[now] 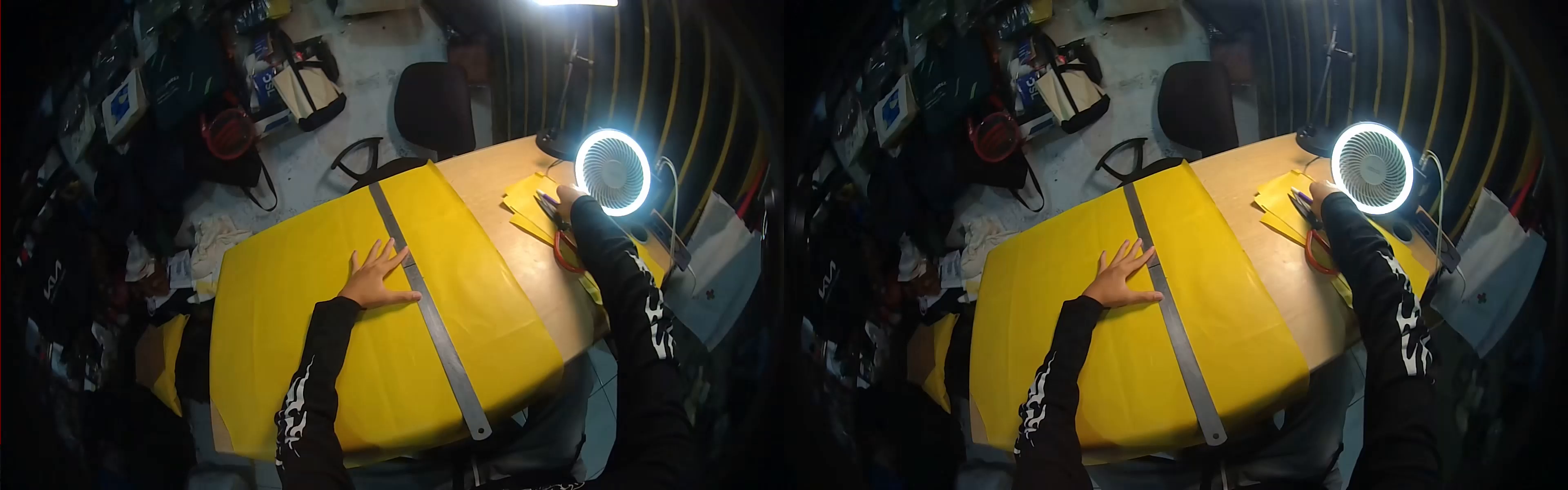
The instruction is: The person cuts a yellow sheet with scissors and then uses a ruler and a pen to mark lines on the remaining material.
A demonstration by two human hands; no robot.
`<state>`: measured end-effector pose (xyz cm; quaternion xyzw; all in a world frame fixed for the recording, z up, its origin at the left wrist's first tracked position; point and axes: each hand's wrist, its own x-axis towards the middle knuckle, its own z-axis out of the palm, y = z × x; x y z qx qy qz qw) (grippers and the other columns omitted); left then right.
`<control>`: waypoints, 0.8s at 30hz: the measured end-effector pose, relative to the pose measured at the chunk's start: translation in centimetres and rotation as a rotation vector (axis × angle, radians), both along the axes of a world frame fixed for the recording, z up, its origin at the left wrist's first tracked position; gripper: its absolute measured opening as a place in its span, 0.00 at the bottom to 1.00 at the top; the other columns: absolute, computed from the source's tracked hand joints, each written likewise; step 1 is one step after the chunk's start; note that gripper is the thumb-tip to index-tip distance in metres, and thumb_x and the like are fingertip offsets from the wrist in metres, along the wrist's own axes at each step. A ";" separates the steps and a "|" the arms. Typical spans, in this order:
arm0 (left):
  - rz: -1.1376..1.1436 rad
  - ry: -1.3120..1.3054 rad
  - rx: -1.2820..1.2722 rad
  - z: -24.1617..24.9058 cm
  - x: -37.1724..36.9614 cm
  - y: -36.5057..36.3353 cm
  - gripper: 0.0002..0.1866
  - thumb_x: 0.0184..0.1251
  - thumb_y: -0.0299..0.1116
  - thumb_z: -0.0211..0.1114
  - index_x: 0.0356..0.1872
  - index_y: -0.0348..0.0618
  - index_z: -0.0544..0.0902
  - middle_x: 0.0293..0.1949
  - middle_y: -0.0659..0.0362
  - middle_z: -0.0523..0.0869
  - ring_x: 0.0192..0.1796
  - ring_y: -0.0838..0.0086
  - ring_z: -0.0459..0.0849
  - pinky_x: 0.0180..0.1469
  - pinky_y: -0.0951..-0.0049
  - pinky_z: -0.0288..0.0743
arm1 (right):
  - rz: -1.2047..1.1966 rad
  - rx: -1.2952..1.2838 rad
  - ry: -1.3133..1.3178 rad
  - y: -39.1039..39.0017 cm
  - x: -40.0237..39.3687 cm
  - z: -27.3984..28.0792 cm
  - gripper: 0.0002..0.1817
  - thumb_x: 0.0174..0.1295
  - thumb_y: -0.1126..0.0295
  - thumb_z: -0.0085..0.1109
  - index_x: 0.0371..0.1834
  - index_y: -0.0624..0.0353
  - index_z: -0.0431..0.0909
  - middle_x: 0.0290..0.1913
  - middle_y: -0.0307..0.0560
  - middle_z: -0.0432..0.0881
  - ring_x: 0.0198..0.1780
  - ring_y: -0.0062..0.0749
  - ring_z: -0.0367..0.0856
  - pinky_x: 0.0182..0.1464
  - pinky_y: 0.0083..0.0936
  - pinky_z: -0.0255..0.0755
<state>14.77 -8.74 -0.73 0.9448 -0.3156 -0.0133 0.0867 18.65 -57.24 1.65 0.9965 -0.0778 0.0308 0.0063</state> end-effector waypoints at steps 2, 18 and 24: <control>0.002 0.005 0.013 -0.3 0.3 0.0 0.60 0.39 0.83 0.57 0.74 0.61 0.60 0.76 0.48 0.53 0.79 0.54 0.45 0.70 0.30 0.32 | 0.043 -0.095 -0.056 -0.1 2.1 0.7 0.13 0.51 0.68 0.61 0.35 0.67 0.84 0.40 0.64 0.83 0.46 0.55 0.83 0.48 0.41 0.77; -0.031 -0.022 -0.044 -0.6 0.3 0.0 0.58 0.40 0.78 0.63 0.74 0.59 0.62 0.75 0.45 0.56 0.78 0.50 0.47 0.69 0.27 0.33 | 0.456 1.936 -0.297 27.8 15.3 -0.4 0.11 0.67 0.70 0.55 0.37 0.70 0.68 0.30 0.51 0.79 0.27 0.32 0.84 0.33 0.25 0.83; -0.036 -0.024 -0.032 -0.3 0.3 0.0 0.57 0.40 0.78 0.63 0.73 0.58 0.63 0.75 0.44 0.56 0.78 0.51 0.47 0.69 0.28 0.33 | 0.291 2.035 -0.318 29.1 16.0 -3.4 0.10 0.69 0.68 0.55 0.45 0.63 0.73 0.33 0.46 0.78 0.32 0.28 0.82 0.35 0.20 0.79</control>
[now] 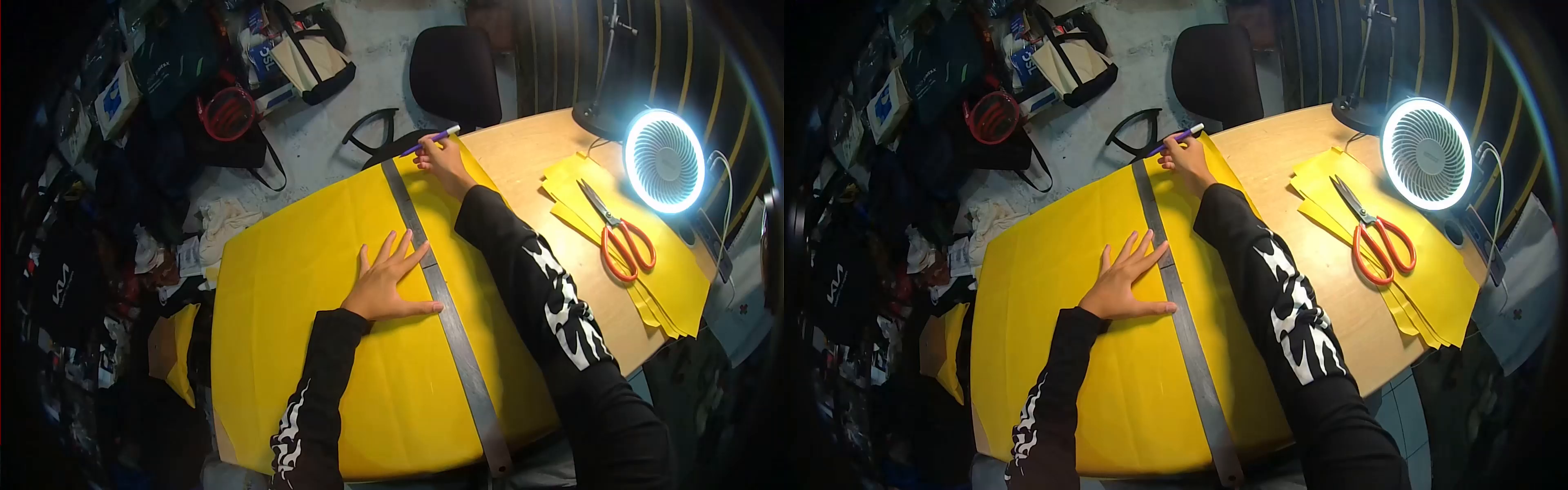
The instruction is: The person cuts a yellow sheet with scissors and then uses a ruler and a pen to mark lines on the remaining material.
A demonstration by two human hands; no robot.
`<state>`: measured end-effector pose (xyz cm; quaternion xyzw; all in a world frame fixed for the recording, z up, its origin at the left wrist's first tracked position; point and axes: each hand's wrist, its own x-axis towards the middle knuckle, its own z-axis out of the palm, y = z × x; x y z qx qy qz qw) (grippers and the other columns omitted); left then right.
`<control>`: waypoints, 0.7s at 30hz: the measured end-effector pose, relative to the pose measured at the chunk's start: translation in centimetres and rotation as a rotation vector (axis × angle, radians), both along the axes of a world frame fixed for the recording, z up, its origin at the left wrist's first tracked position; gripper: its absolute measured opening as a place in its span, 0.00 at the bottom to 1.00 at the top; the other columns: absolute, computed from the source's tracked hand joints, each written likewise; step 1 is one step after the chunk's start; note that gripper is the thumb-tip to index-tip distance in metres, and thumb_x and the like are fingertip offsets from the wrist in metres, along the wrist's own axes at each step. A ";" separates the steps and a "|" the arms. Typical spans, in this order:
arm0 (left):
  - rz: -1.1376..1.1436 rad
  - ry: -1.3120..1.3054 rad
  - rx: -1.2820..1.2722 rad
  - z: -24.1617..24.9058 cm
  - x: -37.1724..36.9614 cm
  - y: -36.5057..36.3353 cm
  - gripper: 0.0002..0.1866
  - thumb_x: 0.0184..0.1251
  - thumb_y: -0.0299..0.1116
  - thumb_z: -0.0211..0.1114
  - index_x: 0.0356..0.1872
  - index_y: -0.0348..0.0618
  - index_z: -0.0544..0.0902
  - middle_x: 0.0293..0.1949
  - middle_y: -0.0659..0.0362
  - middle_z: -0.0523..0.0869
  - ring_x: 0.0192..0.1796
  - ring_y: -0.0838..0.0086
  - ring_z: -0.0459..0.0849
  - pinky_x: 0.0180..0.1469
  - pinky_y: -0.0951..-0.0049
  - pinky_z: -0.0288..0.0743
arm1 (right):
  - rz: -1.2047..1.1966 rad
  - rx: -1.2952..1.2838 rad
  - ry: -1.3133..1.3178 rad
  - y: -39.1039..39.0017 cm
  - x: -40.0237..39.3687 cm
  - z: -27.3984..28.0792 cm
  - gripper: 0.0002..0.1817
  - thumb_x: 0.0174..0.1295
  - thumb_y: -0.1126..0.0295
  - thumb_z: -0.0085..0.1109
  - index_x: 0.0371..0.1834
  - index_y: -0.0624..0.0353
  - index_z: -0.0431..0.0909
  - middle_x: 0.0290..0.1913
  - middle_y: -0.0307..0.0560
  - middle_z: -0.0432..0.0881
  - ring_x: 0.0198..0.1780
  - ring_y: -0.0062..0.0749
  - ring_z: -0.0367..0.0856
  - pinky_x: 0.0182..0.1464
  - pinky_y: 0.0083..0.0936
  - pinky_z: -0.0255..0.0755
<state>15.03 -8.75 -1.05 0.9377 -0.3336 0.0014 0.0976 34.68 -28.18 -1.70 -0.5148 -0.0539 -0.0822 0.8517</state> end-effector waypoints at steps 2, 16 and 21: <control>-0.004 -0.012 -0.002 -0.2 0.2 0.0 0.58 0.40 0.78 0.63 0.73 0.58 0.63 0.75 0.44 0.56 0.78 0.51 0.47 0.69 0.27 0.33 | -0.002 -0.010 0.005 0.0 0.8 -0.9 0.10 0.70 0.68 0.55 0.47 0.63 0.74 0.36 0.48 0.80 0.33 0.29 0.82 0.36 0.20 0.79; -0.001 0.025 -0.015 0.1 0.1 0.0 0.59 0.39 0.78 0.63 0.74 0.57 0.63 0.75 0.44 0.55 0.78 0.51 0.46 0.69 0.28 0.30 | -0.017 -0.340 -0.046 1.2 2.1 -1.6 0.16 0.72 0.65 0.53 0.53 0.67 0.77 0.44 0.53 0.84 0.38 0.33 0.86 0.42 0.23 0.81; 0.000 0.020 -0.003 0.0 0.2 0.0 0.59 0.39 0.78 0.63 0.74 0.57 0.62 0.75 0.44 0.55 0.78 0.50 0.46 0.69 0.28 0.30 | -0.079 -0.422 -0.092 1.6 1.9 -1.7 0.16 0.71 0.66 0.54 0.51 0.69 0.78 0.40 0.51 0.85 0.34 0.30 0.87 0.37 0.21 0.80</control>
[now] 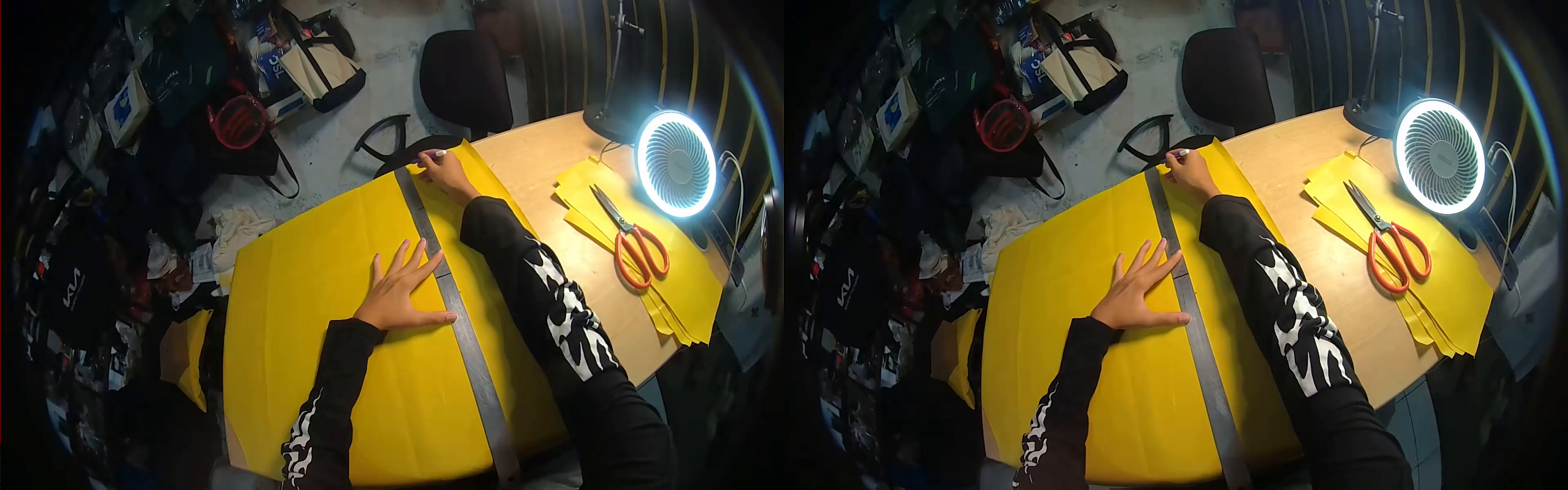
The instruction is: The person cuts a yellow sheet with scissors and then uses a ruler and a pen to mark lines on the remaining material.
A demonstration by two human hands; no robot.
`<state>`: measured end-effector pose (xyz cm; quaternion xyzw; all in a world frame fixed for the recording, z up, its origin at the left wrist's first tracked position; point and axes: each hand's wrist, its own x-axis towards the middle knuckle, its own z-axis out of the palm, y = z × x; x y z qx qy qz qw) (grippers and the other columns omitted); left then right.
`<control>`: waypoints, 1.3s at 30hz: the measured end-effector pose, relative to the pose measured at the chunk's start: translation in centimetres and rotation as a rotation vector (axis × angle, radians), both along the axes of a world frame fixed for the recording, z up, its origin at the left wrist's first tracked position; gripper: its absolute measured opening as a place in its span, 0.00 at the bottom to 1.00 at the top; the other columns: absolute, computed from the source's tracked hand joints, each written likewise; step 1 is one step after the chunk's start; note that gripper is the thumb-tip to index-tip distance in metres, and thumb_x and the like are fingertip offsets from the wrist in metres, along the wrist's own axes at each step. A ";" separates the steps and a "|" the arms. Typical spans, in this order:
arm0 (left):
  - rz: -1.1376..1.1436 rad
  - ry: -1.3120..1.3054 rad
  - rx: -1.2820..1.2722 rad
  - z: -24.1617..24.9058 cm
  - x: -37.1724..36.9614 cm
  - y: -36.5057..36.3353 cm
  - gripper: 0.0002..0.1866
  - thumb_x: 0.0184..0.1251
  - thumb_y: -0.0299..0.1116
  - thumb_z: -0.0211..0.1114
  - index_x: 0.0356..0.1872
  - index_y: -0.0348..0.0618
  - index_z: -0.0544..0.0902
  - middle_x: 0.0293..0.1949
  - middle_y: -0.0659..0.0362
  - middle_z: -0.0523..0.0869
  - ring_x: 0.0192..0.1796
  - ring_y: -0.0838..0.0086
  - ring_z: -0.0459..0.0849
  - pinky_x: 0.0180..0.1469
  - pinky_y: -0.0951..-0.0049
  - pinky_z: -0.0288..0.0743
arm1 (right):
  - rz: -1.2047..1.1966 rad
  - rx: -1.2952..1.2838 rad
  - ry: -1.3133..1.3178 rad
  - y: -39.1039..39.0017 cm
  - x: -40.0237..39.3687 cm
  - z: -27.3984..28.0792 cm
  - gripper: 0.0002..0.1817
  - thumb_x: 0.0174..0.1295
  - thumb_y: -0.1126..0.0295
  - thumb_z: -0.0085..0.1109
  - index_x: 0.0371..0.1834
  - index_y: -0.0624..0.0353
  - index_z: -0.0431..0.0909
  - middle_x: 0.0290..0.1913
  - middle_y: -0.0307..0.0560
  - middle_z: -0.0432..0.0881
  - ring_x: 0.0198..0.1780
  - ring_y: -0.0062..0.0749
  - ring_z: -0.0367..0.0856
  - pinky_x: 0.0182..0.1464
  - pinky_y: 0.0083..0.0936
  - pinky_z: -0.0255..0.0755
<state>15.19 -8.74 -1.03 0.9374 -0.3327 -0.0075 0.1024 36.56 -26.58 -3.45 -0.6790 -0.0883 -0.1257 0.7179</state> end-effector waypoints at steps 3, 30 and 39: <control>0.000 0.010 -0.006 0.2 0.0 0.0 0.59 0.39 0.78 0.64 0.74 0.57 0.62 0.75 0.44 0.55 0.78 0.50 0.46 0.69 0.28 0.30 | -0.004 -0.003 -0.003 0.1 0.1 -0.1 0.16 0.70 0.67 0.56 0.51 0.69 0.80 0.39 0.50 0.86 0.32 0.28 0.86 0.36 0.21 0.79; -0.008 0.000 0.004 0.1 0.0 -0.1 0.58 0.40 0.77 0.64 0.74 0.57 0.62 0.75 0.44 0.55 0.78 0.50 0.46 0.68 0.28 0.31 | 0.032 -0.331 -0.049 -0.1 0.6 -0.5 0.15 0.70 0.66 0.57 0.55 0.62 0.80 0.42 0.48 0.87 0.36 0.27 0.85 0.40 0.22 0.77; 0.012 0.030 0.023 0.6 -0.2 -0.2 0.59 0.40 0.76 0.65 0.75 0.59 0.60 0.77 0.48 0.52 0.79 0.51 0.45 0.71 0.32 0.28 | 0.071 -0.212 -0.032 -0.2 -0.2 -0.2 0.13 0.69 0.68 0.57 0.51 0.65 0.82 0.41 0.49 0.87 0.35 0.29 0.85 0.40 0.23 0.78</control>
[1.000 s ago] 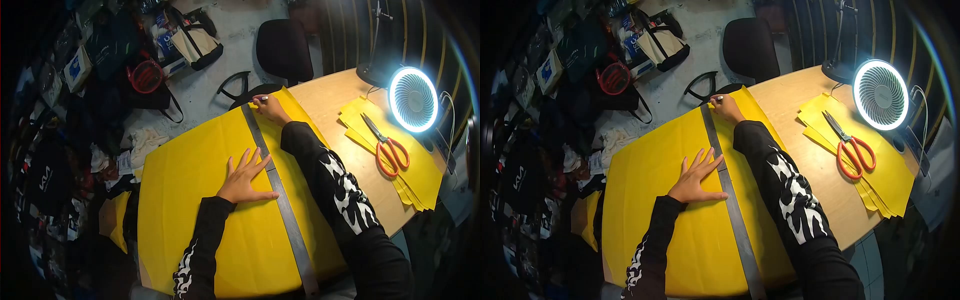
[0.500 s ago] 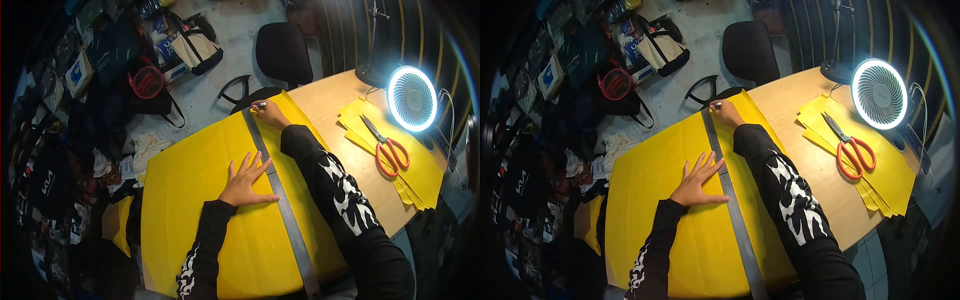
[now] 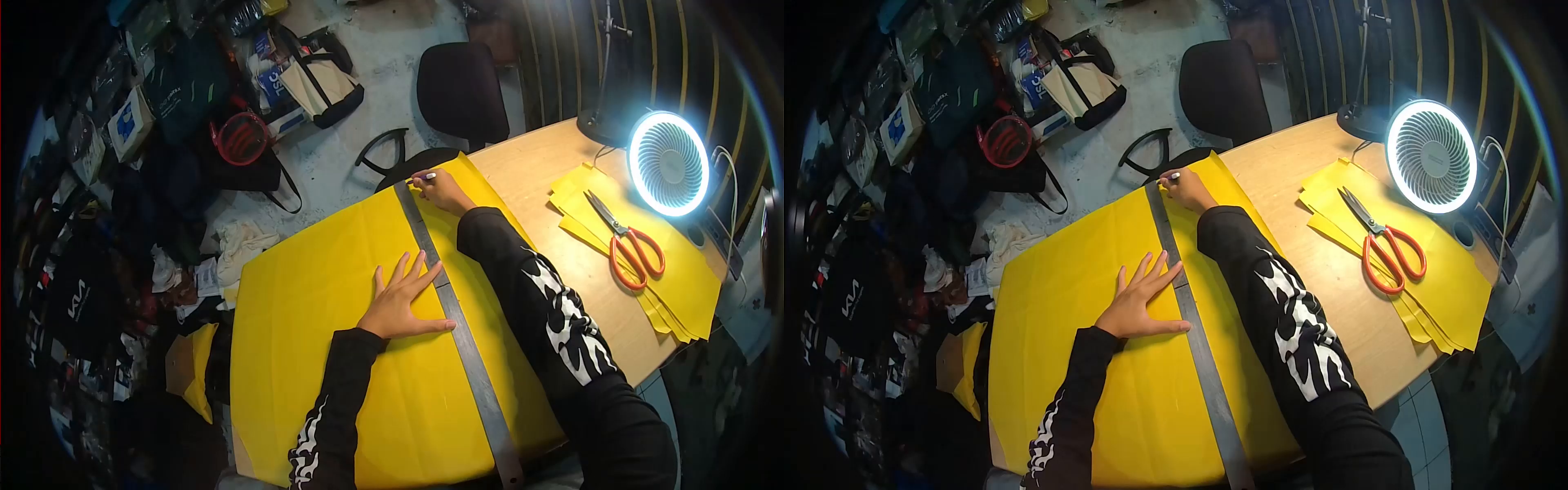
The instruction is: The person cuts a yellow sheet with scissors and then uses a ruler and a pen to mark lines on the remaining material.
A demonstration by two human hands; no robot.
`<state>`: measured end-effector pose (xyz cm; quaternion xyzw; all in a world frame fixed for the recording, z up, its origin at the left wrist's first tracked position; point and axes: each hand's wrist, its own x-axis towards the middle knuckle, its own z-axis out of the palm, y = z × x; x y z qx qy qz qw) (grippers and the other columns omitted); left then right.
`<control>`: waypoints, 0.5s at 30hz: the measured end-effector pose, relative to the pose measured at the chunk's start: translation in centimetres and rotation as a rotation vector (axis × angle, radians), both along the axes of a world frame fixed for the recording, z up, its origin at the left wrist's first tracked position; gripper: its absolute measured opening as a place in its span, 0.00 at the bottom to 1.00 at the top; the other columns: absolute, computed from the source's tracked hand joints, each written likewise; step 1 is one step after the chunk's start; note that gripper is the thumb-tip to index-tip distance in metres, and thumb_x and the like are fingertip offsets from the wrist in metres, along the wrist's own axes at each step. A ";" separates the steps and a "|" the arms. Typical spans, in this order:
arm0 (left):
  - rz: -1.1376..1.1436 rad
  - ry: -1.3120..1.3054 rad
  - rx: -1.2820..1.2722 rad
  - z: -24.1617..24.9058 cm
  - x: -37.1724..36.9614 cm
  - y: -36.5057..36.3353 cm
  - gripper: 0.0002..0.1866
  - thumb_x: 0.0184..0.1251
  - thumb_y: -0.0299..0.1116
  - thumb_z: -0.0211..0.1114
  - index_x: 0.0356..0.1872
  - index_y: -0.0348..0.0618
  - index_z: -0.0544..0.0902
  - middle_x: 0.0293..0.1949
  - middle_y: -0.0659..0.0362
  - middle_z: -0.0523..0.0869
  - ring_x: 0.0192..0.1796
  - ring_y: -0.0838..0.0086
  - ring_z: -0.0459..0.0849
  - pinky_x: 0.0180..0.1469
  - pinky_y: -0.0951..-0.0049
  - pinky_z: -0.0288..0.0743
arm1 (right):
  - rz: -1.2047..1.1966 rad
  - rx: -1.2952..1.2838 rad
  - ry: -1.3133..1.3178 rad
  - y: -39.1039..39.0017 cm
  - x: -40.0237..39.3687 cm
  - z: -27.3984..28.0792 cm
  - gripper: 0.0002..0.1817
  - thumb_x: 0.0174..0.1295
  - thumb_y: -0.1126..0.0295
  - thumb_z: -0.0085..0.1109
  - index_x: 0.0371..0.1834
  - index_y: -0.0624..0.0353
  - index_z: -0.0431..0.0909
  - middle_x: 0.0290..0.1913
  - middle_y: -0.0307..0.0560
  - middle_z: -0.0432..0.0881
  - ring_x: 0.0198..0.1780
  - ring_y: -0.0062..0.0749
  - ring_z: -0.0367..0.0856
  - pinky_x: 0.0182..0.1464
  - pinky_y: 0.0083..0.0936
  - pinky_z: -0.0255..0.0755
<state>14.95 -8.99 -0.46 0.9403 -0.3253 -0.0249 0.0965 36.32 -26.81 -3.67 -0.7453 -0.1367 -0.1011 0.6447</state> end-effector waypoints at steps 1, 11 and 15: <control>0.001 0.000 0.001 0.0 0.0 0.0 0.58 0.40 0.76 0.65 0.75 0.59 0.60 0.77 0.48 0.52 0.79 0.51 0.45 0.71 0.32 0.28 | 0.007 0.032 0.004 -0.1 0.0 0.0 0.12 0.68 0.69 0.58 0.49 0.65 0.82 0.41 0.50 0.87 0.35 0.30 0.86 0.40 0.23 0.78; -0.015 -0.048 -0.013 -0.4 0.1 0.1 0.56 0.41 0.78 0.62 0.74 0.60 0.62 0.75 0.46 0.56 0.78 0.50 0.47 0.68 0.28 0.34 | 0.064 -0.069 0.026 -1.9 -4.8 0.9 0.15 0.69 0.67 0.57 0.52 0.67 0.81 0.43 0.51 0.87 0.36 0.29 0.86 0.42 0.23 0.78; -0.008 -0.053 -0.004 -0.8 0.2 0.3 0.57 0.41 0.78 0.63 0.74 0.61 0.62 0.76 0.47 0.55 0.78 0.51 0.47 0.69 0.28 0.34 | 0.128 -0.097 -0.003 -2.9 -8.0 0.9 0.16 0.69 0.67 0.57 0.54 0.66 0.80 0.45 0.52 0.86 0.39 0.30 0.86 0.44 0.24 0.78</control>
